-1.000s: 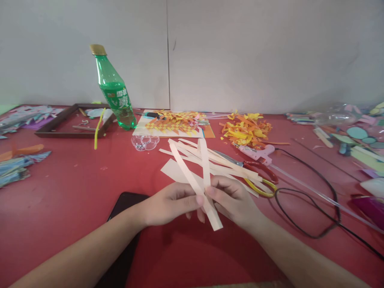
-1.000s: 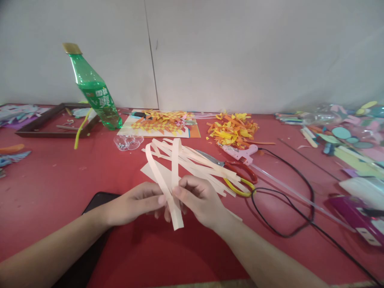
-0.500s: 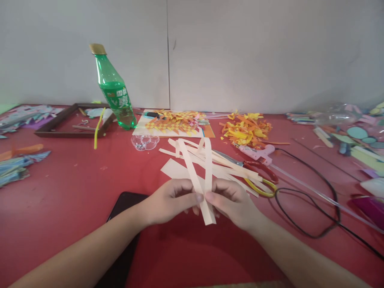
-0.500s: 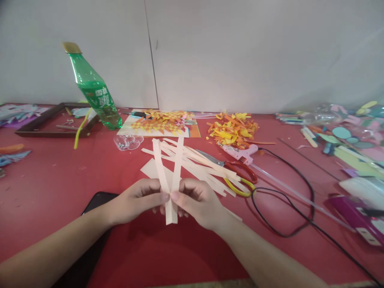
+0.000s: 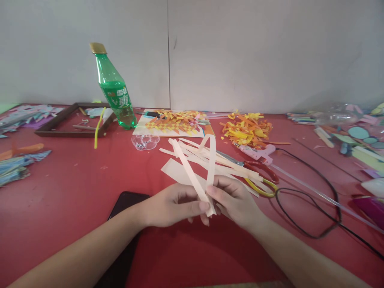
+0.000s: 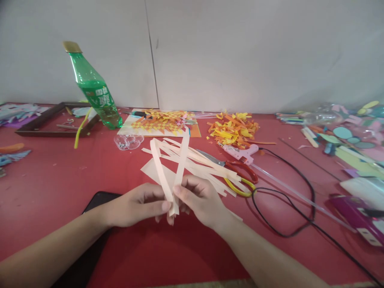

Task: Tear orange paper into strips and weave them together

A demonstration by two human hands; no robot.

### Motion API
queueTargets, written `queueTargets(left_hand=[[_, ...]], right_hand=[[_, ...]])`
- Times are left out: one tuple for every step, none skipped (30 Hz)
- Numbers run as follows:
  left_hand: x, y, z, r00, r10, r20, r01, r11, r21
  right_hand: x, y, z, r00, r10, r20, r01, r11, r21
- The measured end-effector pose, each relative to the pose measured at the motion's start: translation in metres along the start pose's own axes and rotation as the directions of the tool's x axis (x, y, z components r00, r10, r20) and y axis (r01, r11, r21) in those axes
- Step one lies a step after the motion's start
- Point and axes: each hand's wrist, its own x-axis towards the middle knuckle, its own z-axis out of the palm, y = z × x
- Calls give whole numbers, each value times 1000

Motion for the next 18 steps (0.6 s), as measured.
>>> queueTargets(left_hand=[[0, 0, 1, 1000, -18, 10, 18, 1000, 2], [0, 1, 1, 999, -33, 3, 33, 999, 4], [0, 1, 1, 999, -40, -8, 40, 999, 10], [0, 1, 1, 999, -42, -18, 42, 999, 14], [0, 1, 0, 999, -37, -22, 37, 999, 15], [0, 1, 0, 999, -29, -22, 29, 1000, 12], [0, 1, -1, 1000, -19, -22, 19, 1000, 5], [0, 1, -2, 1000, -10, -26, 10, 1000, -2], [0, 1, -2, 999, -2, -35, 2, 1000, -9], [0, 1, -2, 999, 3, -45, -4, 1000, -11], [0, 1, -2, 998, 9, -57, -9, 1000, -9], [0, 1, -2, 998, 13, -69, -13, 1000, -6], [0, 1, -2, 996, 15, -83, -16, 1000, -2], [1, 1, -2, 995, 16, -93, -16, 1000, 1], [1, 1, -2, 995, 19, -103, -19, 1000, 1], [2, 1, -2, 993, 23, -112, -23, 1000, -1], [2, 1, -2, 992, 26, -122, -26, 1000, -2], [2, 2, -2, 990, 25, -137, -25, 1000, 1]], right_hand=[[0, 1, -1, 1000, 2, 1, -2, 1000, -2], [-1, 2, -1, 1000, 6, 7, -6, 1000, 0], [-1, 3, -2, 1000, 11, 19, -11, 1000, 4], [-1, 3, -3, 999, 15, 36, -16, 1000, 11], [-1, 3, -3, 998, 23, 58, -24, 1000, 15], [-2, 3, -4, 996, 30, 78, -32, 999, 18], [-2, 2, -3, 995, 33, 93, -35, 999, 18], [-2, 1, -3, 994, 32, 102, -34, 999, 15], [-2, 0, -2, 994, 24, 106, -25, 1000, 11], [-2, -1, -1, 994, 13, 105, -14, 1000, 6], [-2, -2, 0, 995, -1, 101, 1, 1000, 0], [-2, -3, 1, 996, -14, 93, 15, 1000, -10], [-2, -3, 1, 996, -24, 83, 25, 999, -22], [-2, -3, 1, 997, -31, 72, 34, 999, -34], [-2, -3, 1, 998, -35, 58, 38, 998, -45], [-2, -2, 1, 998, -35, 43, 37, 998, -56], [-2, -2, 1, 999, -33, 28, 34, 997, -67], [-2, -2, 1, 1000, -27, 11, 28, 997, -75]])
